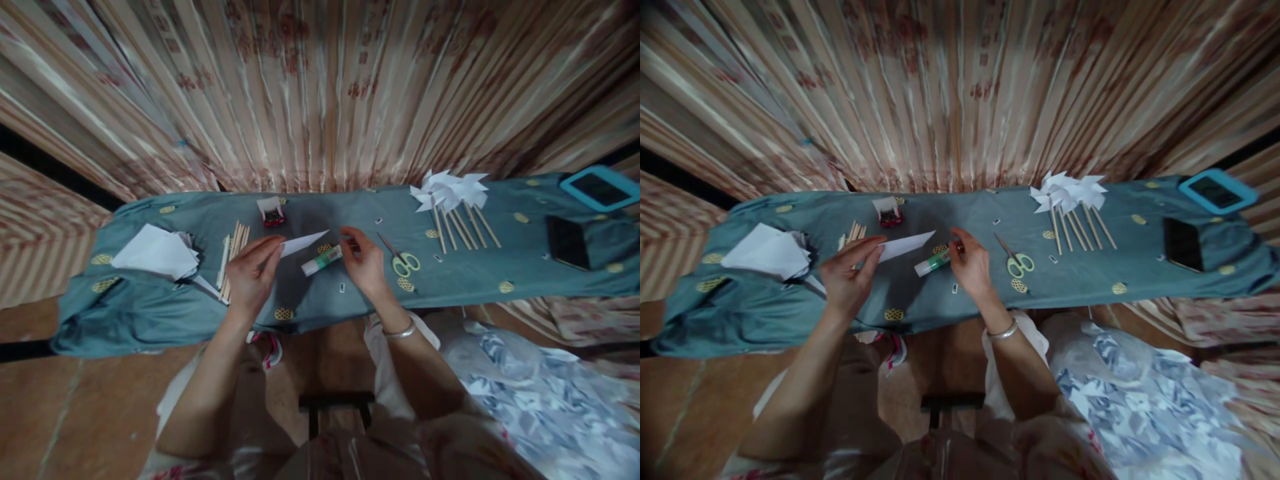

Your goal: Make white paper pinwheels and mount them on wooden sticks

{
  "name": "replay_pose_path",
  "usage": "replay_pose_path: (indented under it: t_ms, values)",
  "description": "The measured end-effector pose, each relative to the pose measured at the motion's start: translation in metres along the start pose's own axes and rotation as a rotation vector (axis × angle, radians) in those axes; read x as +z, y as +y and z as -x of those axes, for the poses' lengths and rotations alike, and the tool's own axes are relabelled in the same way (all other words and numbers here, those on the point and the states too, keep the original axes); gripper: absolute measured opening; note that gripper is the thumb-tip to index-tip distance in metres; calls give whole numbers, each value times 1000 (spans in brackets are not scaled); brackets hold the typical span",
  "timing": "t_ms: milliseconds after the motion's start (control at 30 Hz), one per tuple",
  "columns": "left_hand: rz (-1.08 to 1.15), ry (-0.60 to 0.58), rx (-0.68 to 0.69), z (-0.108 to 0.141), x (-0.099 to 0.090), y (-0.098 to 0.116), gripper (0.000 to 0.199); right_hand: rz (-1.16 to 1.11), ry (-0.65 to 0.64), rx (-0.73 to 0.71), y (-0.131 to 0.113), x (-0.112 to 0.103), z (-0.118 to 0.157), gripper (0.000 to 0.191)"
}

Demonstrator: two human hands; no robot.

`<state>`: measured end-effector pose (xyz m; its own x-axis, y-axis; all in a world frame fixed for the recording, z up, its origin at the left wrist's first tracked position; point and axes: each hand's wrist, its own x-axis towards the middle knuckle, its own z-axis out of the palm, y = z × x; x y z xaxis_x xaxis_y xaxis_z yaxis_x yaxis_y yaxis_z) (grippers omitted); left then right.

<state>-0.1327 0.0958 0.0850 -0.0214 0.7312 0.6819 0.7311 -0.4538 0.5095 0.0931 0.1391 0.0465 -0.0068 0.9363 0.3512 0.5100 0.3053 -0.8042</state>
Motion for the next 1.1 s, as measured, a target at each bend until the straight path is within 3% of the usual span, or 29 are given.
replay_pose_path:
  t_ms: [133, 267, 400, 567, 700, 833, 967, 1100]
  values:
    - [-14, -105, 213, 4, 22, 31, 16, 62, 21, 25, 7, -30, 2, 32]
    - [11, -303, 446, 29, 49, 57, 18, 124, 56, 76, 29, -59, 1, 33]
    - [23, -529, 484, 61, 77, 66, 18, 176, -25, 73, 49, -81, 2, 31]
    - [55, -696, 376, 73, 92, 66, 23, 236, -299, 1, 55, -95, 11, 35]
    - [147, -719, 244, 64, 91, 61, 48, 258, -459, -19, 55, -99, 19, 43]
    - [91, -586, 195, 52, 91, 42, 29, 255, -525, -117, 54, -96, 29, 48]
    - [-86, -422, 197, 40, 90, 20, 30, 275, -592, -171, 50, -91, 39, 57]
    - [-179, -459, 91, 34, 87, 0, 41, 301, -701, -176, 44, -89, 45, 63]
